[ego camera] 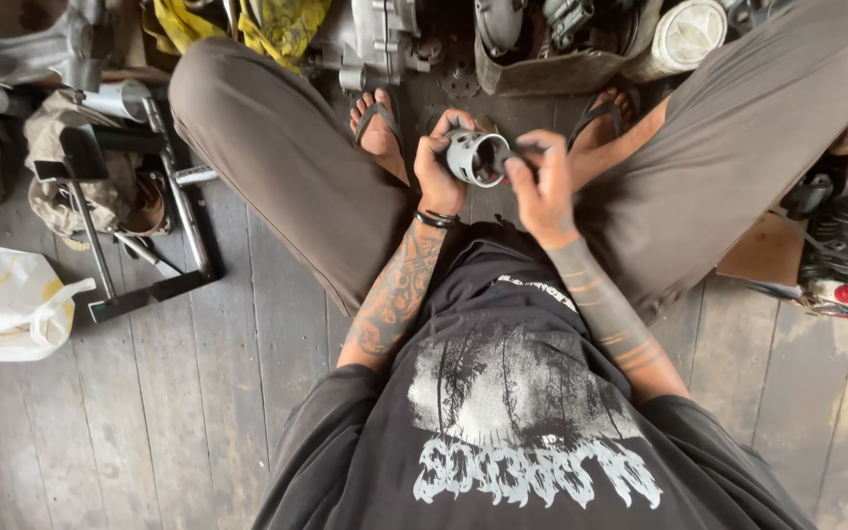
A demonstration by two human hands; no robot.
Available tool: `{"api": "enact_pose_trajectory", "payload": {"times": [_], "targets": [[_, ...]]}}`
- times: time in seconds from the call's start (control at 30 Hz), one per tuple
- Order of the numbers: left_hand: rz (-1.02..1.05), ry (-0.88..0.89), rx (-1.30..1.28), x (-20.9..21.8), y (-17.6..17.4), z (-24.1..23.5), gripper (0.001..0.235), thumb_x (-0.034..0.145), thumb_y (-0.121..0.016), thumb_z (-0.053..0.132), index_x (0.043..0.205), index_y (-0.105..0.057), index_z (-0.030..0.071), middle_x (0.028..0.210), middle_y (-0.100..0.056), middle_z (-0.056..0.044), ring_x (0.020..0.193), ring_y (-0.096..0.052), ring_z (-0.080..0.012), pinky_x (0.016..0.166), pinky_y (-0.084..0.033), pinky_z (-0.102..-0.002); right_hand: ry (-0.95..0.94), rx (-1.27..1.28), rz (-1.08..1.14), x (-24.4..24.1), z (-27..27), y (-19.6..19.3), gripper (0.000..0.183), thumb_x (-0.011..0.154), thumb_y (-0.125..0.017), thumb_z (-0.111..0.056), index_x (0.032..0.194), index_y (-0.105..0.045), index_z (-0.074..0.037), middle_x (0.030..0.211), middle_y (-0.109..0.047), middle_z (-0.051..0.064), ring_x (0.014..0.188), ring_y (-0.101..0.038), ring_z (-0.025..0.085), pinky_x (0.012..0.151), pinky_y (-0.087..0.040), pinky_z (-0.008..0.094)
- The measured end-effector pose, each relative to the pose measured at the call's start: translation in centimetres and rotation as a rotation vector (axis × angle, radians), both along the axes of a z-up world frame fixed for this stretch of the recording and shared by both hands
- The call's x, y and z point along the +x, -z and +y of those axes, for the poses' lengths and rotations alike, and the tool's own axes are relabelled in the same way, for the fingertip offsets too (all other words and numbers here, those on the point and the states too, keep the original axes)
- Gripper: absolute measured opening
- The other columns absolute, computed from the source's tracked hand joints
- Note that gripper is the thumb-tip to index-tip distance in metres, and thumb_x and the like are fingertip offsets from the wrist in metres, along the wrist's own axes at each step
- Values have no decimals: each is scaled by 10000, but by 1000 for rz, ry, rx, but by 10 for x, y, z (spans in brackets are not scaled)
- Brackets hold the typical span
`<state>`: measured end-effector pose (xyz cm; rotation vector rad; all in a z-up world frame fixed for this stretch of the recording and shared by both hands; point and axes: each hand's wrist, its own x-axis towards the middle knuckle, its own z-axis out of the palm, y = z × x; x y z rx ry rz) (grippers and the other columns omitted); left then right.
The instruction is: Cleaning a motorcycle piston using an abrasive material while sitting on the floor
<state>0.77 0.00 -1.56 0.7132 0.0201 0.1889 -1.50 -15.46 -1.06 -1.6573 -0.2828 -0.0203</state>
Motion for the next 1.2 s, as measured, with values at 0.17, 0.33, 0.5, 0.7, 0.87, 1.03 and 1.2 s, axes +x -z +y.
{"api": "enact_pose_trajectory", "payload": {"times": [0.17,0.33,0.5,0.7,0.87,1.03,1.2], "targets": [[81,9,-134,-3,-6,5,369,743,-421,282,920,-511,-29,759,-470,-156,722,-462,-221,700,-419,-282,101,-64,-166,7,-10,-13,252,1056,-614,-142,1230,-470,-29,1204,-492,140,1071,-582,257,931,-548,466],[101,39,-155,-3,-5,1,388,737,-426,297,920,-513,-33,762,-467,-165,702,-442,-223,654,-407,-299,-53,11,-89,-1,-5,-4,258,1027,-636,-67,1222,-492,23,1117,-528,150,1043,-653,300,883,-575,488],[122,56,-162,-4,-10,10,346,756,-443,283,911,-519,-17,751,-468,-122,706,-475,-199,722,-446,-279,68,-66,-163,8,-11,-26,259,1048,-629,-127,1210,-460,-17,1184,-481,146,1112,-537,255,968,-510,503],[160,73,-220,-5,-9,3,367,739,-426,286,908,-515,-27,787,-482,-154,746,-475,-225,745,-437,-294,129,-71,-103,17,-9,5,273,1022,-658,-113,1209,-478,-28,1193,-487,151,1124,-546,253,950,-522,476],[107,113,-153,-1,-10,3,375,775,-426,301,923,-520,-31,777,-493,-191,737,-492,-255,709,-444,-330,15,-11,-58,2,-8,-38,254,1050,-622,-109,1234,-467,-26,1060,-506,114,897,-595,190,753,-555,328],[122,121,-143,-3,18,7,372,761,-413,290,923,-524,-26,772,-466,-162,734,-469,-229,703,-425,-307,112,-63,-127,17,-11,-10,256,1039,-650,-128,1216,-482,-50,1191,-491,120,1117,-524,207,973,-495,463],[98,165,-114,-5,3,1,394,774,-402,319,924,-523,-24,771,-464,-183,738,-466,-260,705,-423,-334,-40,-81,-124,-8,-1,-36,264,1023,-679,-114,1213,-527,-11,1144,-524,133,1004,-631,245,946,-531,471]]}}
